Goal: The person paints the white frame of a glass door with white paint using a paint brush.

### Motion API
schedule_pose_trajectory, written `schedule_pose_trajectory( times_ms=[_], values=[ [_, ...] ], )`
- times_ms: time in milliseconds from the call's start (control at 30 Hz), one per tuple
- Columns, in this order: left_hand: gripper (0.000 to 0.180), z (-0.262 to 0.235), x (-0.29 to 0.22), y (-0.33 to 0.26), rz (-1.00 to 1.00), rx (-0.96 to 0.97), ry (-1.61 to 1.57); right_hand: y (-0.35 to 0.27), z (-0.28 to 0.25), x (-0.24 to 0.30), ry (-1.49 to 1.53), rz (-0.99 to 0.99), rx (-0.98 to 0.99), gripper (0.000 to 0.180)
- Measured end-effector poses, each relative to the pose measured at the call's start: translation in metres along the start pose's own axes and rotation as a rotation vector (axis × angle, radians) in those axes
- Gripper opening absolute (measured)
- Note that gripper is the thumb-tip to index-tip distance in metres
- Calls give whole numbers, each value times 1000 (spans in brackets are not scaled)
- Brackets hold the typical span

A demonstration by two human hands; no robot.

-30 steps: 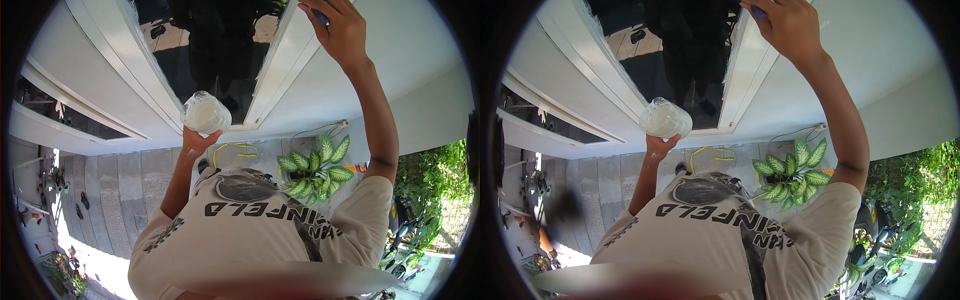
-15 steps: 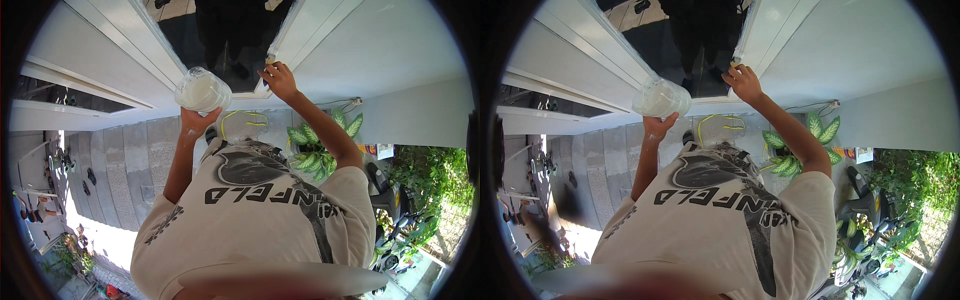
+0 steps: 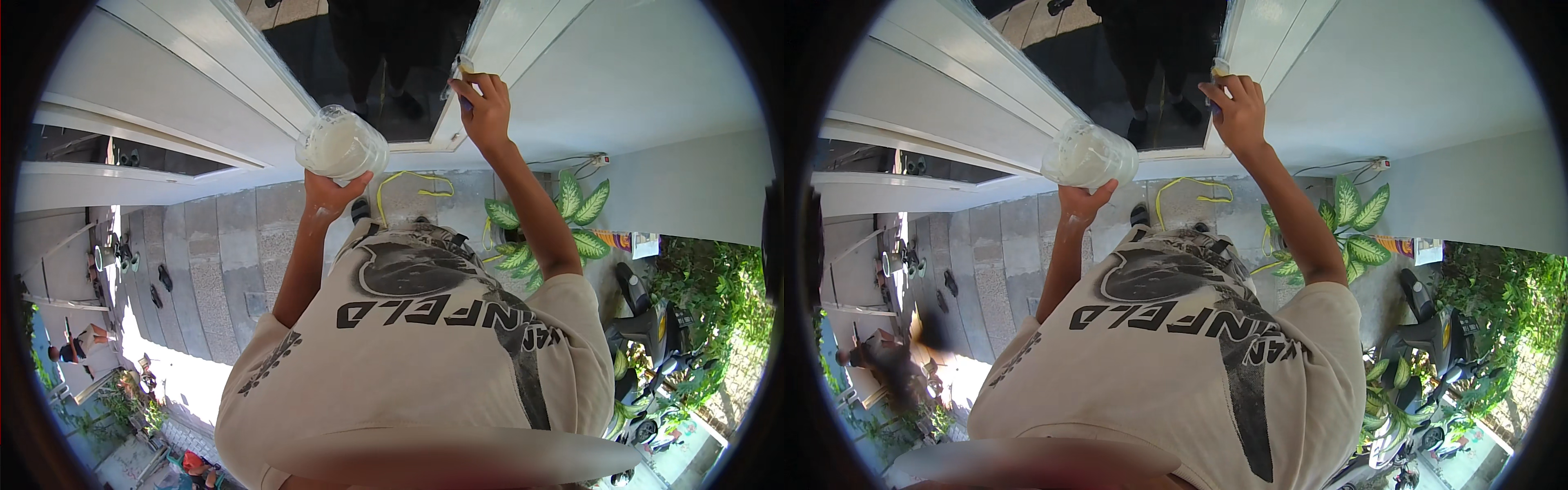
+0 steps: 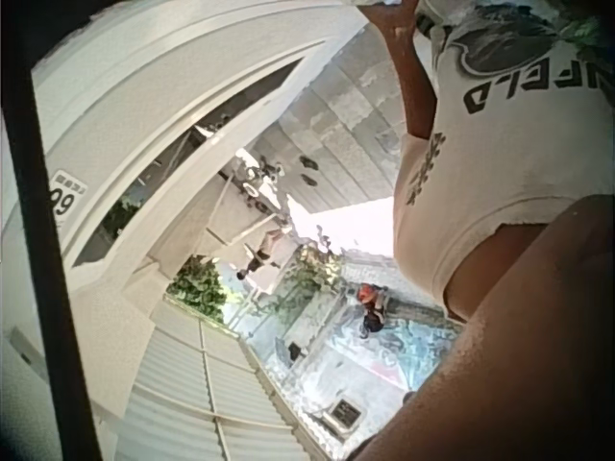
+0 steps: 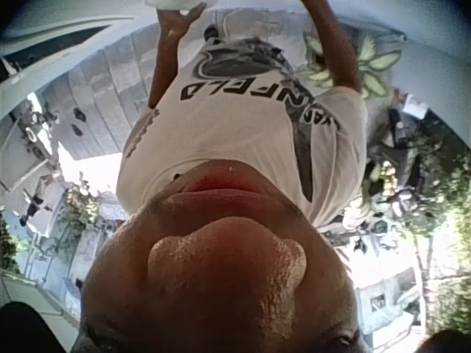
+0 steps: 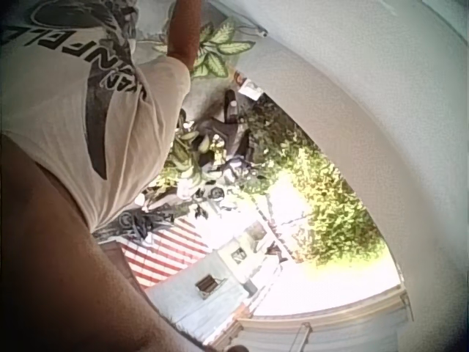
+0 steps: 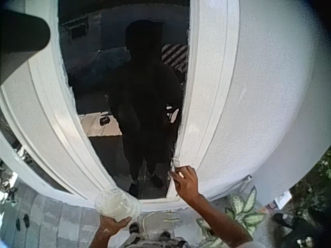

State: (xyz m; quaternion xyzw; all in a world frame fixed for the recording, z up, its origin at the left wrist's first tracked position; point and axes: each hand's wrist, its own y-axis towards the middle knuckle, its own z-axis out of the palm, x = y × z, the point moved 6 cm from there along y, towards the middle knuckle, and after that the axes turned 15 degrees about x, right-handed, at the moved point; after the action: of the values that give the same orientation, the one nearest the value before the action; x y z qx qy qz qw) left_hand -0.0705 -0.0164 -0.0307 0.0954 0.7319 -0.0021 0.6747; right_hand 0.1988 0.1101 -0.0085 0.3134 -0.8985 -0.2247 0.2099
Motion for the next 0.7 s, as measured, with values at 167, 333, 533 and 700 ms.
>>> schedule_pose_trajectory(
  times_ms=[167, 333, 533, 700],
  values=[
    [65, 4, -6, 6, 29, 18, -41, 10, -41, 13, -128, -152, -268, 45],
    [66, 3, -11, 7, 17, 38, 25, -38, 52, -2, -136, -135, -47, 43],
    [67, 1, -2, 2, -24, -1, -45, -91, 155, -6, -58, -50, 212, 29],
    [69, 1, -3, 1, -108, 63, 49, -112, 196, 0, 39, 45, 263, 34]
  ],
)
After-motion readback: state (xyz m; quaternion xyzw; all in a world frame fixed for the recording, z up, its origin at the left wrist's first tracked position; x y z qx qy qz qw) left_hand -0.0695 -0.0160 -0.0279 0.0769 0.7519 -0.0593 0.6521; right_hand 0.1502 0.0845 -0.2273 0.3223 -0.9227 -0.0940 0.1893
